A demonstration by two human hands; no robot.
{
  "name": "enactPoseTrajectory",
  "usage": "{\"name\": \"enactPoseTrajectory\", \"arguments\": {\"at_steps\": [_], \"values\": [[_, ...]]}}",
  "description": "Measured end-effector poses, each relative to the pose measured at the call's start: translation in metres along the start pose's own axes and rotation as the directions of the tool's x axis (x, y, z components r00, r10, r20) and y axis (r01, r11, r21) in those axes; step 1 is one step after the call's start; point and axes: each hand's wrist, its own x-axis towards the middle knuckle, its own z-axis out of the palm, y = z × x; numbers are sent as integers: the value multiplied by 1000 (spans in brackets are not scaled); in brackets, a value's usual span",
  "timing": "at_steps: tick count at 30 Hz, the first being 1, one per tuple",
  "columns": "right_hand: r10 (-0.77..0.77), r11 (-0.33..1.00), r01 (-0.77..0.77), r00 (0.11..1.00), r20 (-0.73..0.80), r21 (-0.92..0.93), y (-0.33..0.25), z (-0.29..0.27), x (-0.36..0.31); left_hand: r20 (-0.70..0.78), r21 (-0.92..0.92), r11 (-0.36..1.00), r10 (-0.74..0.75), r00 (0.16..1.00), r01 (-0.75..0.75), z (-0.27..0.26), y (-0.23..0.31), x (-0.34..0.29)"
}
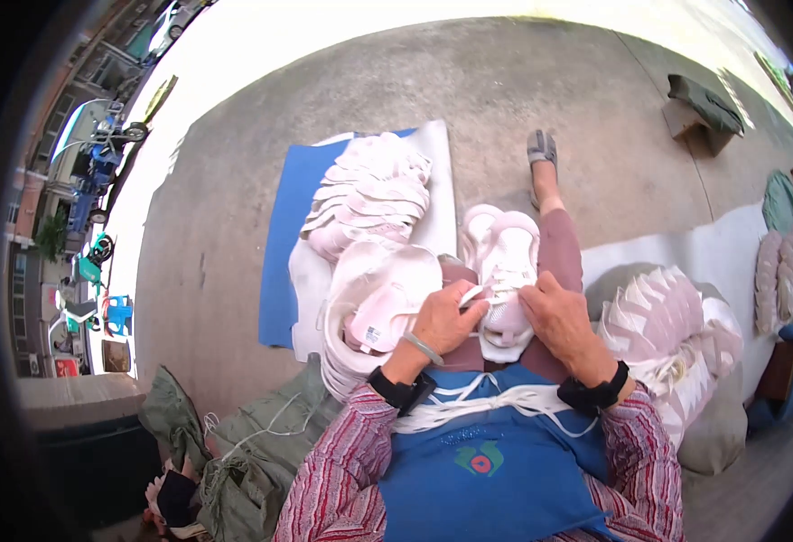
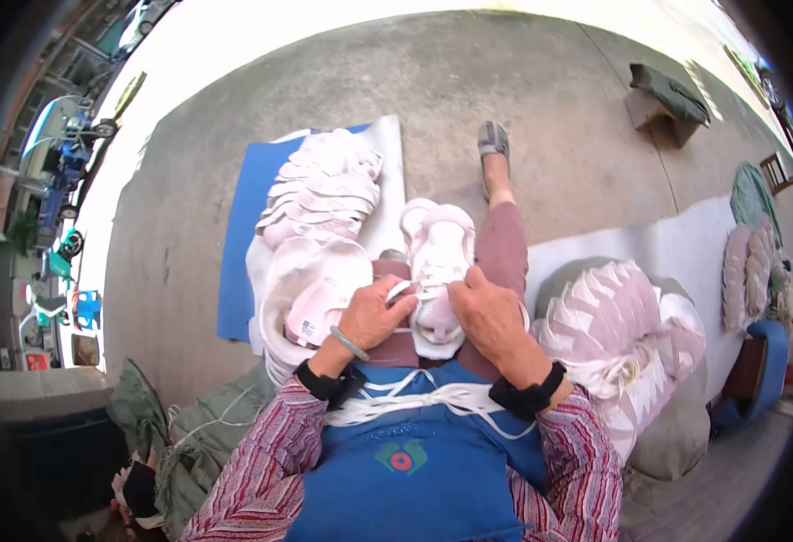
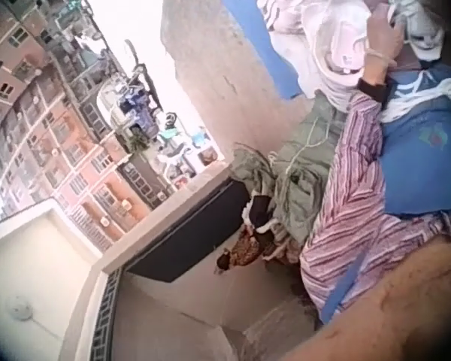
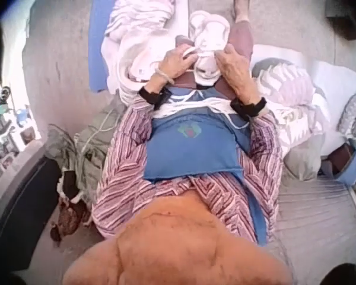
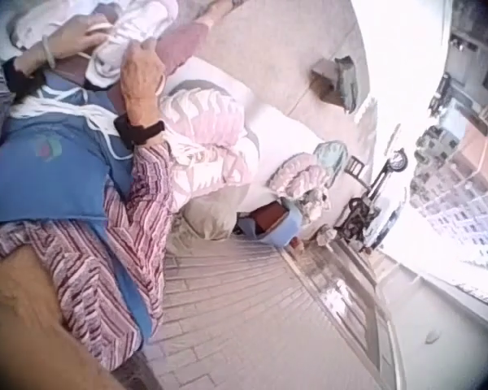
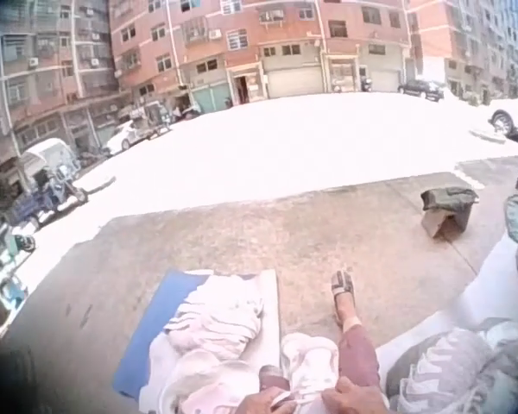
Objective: Lacing a pair of white and pink sneakers by hand.
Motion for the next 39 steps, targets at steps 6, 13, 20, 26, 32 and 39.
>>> {"name": "enactPoseTrajectory", "arguments": {"at_steps": [6, 13, 20, 26, 32, 39], "values": [[43, 950, 21, 979, 198, -311, -17, -9, -11, 9, 18, 994, 109, 994, -109, 19, -4, -7], [87, 941, 18, 953, 291, -339, -8, 1, 5, -56, 33, 997, 74, 996, -72, 18, -13, -4], [0, 997, 11, 992, 129, -82, 13, 6, 16, -124, 77, 992, 108, 986, -99, 23, -20, 2], [45, 952, -8, 992, 116, -306, -2, 11, 7, -151, 86, 992, 104, 983, -92, 27, -20, -7], [51, 950, -104, 982, 180, 295, 35, 9, -1, -155, -46, 989, 131, 979, -139, 31, -9, -6], [29, 362, -596, 776, 630, 717, 49, 1, 18, -111, -13, 1000, -14, 994, 13, 0, -6, -5]]}}
